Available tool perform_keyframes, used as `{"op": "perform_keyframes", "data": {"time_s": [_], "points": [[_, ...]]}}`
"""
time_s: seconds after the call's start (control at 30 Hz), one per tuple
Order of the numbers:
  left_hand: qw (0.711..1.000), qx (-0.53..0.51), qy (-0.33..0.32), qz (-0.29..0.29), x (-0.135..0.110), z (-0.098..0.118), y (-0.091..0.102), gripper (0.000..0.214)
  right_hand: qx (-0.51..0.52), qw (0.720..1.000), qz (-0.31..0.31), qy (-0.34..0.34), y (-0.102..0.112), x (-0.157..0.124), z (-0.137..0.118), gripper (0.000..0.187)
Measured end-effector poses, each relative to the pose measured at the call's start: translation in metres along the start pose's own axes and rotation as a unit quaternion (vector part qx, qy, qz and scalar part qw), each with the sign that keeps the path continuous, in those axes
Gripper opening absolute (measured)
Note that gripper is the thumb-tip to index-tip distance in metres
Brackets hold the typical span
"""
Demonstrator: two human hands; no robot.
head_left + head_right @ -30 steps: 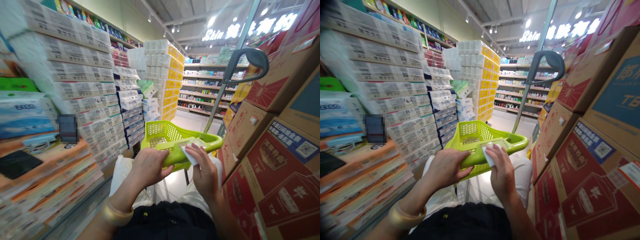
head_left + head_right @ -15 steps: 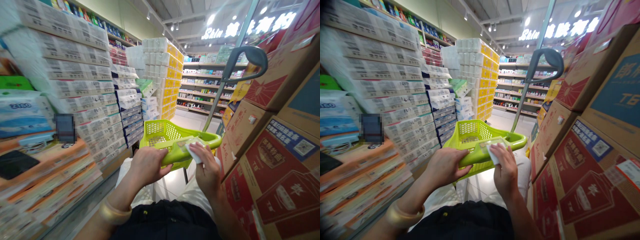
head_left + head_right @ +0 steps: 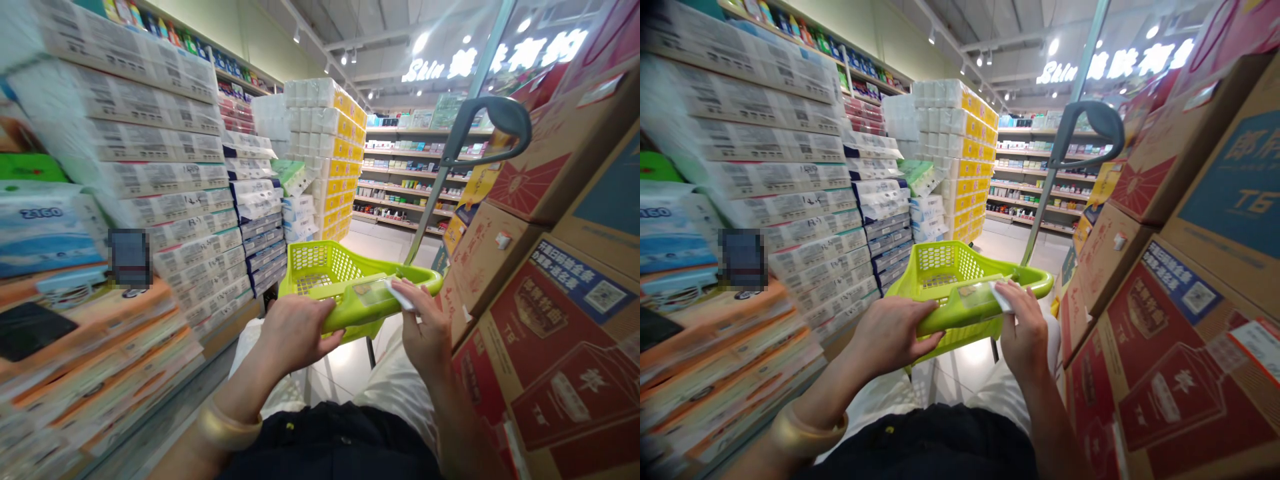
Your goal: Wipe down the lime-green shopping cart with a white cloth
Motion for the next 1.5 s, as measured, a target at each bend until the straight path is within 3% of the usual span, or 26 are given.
{"op": "perform_keyframes", "data": {"time_s": [0.07, 0.13, 0.27, 0.33, 0.57, 0.8, 1.03, 1.27, 1.5], "points": [[1.000, 0.002, 0.001, 0.000, 0.001, 0.000, 0.001, 0.034, -0.016, 0.999, 0.035, -0.024, 0.009, 0.003, 0.012, 0.032], [1.000, 0.002, -0.001, 0.003, 0.001, 0.001, 0.002, 0.034, -0.016, 0.999, 0.034, -0.023, 0.005, 0.003, 0.006, 0.032], [1.000, 0.000, -0.006, 0.012, 0.000, 0.001, 0.002, 0.032, 0.025, 0.998, -0.051, 0.040, -0.027, -0.004, -0.038, 0.038], [1.000, -0.001, -0.009, 0.015, 0.000, 0.001, 0.001, 0.031, 0.035, 0.995, -0.074, 0.051, -0.034, -0.005, -0.046, 0.040], [1.000, -0.004, -0.006, 0.013, 0.001, 0.001, 0.001, 0.035, -0.022, 0.997, -0.034, -0.071, -0.013, 0.021, 0.010, 0.031], [1.000, -0.014, -0.008, 0.025, 0.000, 0.001, 0.005, 0.034, 0.052, 0.981, -0.185, -0.028, -0.057, 0.027, -0.036, 0.039], [1.000, -0.009, -0.009, 0.016, -0.001, 0.000, 0.003, 0.035, -0.023, 0.984, -0.161, -0.072, -0.051, 0.047, -0.003, 0.032], [1.000, -0.016, -0.007, 0.015, -0.002, 0.000, 0.004, 0.035, 0.039, 0.970, -0.239, -0.032, -0.070, 0.041, -0.029, 0.035], [1.000, -0.002, -0.009, 0.012, -0.002, -0.001, 0.004, 0.035, -0.057, 0.977, -0.189, -0.082, -0.046, 0.052, 0.012, 0.033]]}}
Point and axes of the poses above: each hand's wrist, its own x-axis towards the middle knuckle, its own y-axis out of the back of the hand, z = x × y, the point moved 10 cm from there along x, towards the middle knuckle, and after that the axes turned 6 degrees about x, right-handed, at the moved point
